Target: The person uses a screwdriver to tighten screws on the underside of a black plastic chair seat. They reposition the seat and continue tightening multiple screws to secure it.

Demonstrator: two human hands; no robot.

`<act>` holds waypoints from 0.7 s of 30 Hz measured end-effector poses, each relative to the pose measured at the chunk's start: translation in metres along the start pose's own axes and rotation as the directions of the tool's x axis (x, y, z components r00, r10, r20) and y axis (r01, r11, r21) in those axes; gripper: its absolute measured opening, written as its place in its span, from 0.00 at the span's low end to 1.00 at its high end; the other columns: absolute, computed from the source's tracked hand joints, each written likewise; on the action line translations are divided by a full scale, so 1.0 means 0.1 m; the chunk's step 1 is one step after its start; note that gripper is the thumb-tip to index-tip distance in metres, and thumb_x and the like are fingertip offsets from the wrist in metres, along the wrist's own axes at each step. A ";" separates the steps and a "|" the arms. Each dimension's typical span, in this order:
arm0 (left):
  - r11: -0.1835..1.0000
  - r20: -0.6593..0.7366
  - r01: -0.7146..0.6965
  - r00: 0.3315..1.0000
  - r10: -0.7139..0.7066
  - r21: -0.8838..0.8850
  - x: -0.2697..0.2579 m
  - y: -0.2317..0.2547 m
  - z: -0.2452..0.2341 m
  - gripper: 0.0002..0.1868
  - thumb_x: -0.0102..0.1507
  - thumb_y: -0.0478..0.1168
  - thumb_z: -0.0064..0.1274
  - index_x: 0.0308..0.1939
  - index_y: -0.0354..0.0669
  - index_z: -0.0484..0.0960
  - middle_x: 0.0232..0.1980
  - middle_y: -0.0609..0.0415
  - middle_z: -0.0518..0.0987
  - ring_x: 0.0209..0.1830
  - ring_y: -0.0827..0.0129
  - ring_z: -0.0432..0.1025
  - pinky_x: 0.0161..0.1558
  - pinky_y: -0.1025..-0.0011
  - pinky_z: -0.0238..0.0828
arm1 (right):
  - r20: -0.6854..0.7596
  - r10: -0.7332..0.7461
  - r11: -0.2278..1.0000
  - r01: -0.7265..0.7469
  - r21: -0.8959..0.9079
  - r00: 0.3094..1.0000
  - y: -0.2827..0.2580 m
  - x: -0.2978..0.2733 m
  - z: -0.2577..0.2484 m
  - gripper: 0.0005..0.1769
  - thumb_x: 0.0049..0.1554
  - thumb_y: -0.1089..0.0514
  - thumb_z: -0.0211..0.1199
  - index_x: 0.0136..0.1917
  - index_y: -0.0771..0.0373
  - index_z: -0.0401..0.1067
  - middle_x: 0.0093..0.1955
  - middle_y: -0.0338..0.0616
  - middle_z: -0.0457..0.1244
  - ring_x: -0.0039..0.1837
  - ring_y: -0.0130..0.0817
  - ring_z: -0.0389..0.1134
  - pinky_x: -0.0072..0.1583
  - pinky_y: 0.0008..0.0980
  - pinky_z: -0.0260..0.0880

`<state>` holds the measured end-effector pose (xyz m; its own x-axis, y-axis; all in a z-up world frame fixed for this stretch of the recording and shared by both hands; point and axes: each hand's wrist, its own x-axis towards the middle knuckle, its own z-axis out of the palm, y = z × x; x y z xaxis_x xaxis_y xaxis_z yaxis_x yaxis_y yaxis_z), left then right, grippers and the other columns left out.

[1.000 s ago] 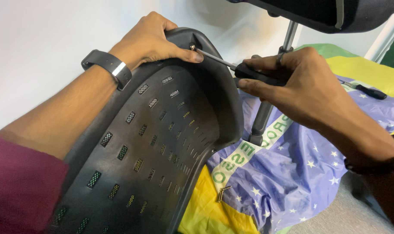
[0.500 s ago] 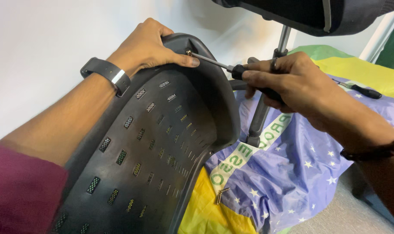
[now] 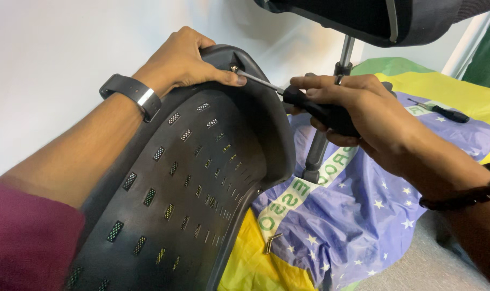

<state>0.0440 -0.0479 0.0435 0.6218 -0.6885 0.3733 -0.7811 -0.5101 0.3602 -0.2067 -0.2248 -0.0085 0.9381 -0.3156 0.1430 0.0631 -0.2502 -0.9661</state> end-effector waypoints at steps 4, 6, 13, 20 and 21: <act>1.000 0.014 0.018 1.000 -0.019 0.019 -0.01 0.01 0.00 0.31 0.40 0.57 0.77 0.37 0.39 0.89 0.30 0.48 0.85 0.29 0.63 0.80 0.34 0.71 0.74 | 0.002 0.151 0.988 -0.151 0.037 0.988 -0.08 0.04 0.00 0.22 0.65 0.48 0.54 0.51 0.68 0.80 0.36 0.43 0.66 0.32 0.25 0.54 0.32 0.27 0.49; 0.999 0.025 0.036 0.999 -0.037 0.041 0.01 0.03 0.02 0.31 0.40 0.57 0.76 0.37 0.39 0.90 0.31 0.47 0.85 0.29 0.62 0.80 0.35 0.70 0.74 | -0.036 0.136 0.989 -0.138 -0.054 0.990 -0.11 0.04 0.00 0.20 0.62 0.50 0.57 0.48 0.68 0.81 0.36 0.42 0.70 0.32 0.24 0.57 0.33 0.26 0.52; 0.997 0.013 0.046 0.999 -0.047 0.061 0.02 0.08 0.02 0.33 0.38 0.58 0.77 0.40 0.41 0.89 0.32 0.48 0.86 0.29 0.63 0.81 0.35 0.70 0.75 | -0.180 -0.293 0.753 0.111 -0.649 0.939 -0.08 -0.06 0.05 0.22 0.52 0.49 0.71 0.60 0.55 0.79 0.33 0.37 0.66 0.31 0.23 0.64 0.34 0.27 0.61; 0.997 0.030 0.068 0.997 -0.069 0.031 -0.01 0.09 0.02 0.33 0.38 0.58 0.77 0.40 0.41 0.90 0.31 0.47 0.86 0.28 0.62 0.81 0.35 0.71 0.75 | -0.114 -0.074 0.927 0.027 -0.374 0.991 -0.10 -0.04 -0.04 0.24 0.55 0.50 0.69 0.65 0.52 0.80 0.31 0.41 0.65 0.31 0.23 0.56 0.34 0.28 0.58; 0.997 0.027 0.064 0.998 -0.065 0.037 -0.01 0.09 0.03 0.33 0.38 0.58 0.77 0.40 0.41 0.90 0.31 0.47 0.86 0.27 0.62 0.81 0.34 0.71 0.75 | -0.105 -0.059 0.961 0.028 -0.275 0.993 -0.10 -0.03 -0.03 0.23 0.57 0.50 0.67 0.65 0.52 0.80 0.33 0.38 0.67 0.31 0.22 0.56 0.34 0.27 0.57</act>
<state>0.0363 -0.0529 0.0441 0.6696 -0.6674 0.3259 -0.7411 -0.5720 0.3515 -0.2108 -0.2241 0.0017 0.8919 -0.3943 0.2215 -0.0067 -0.5012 -0.8653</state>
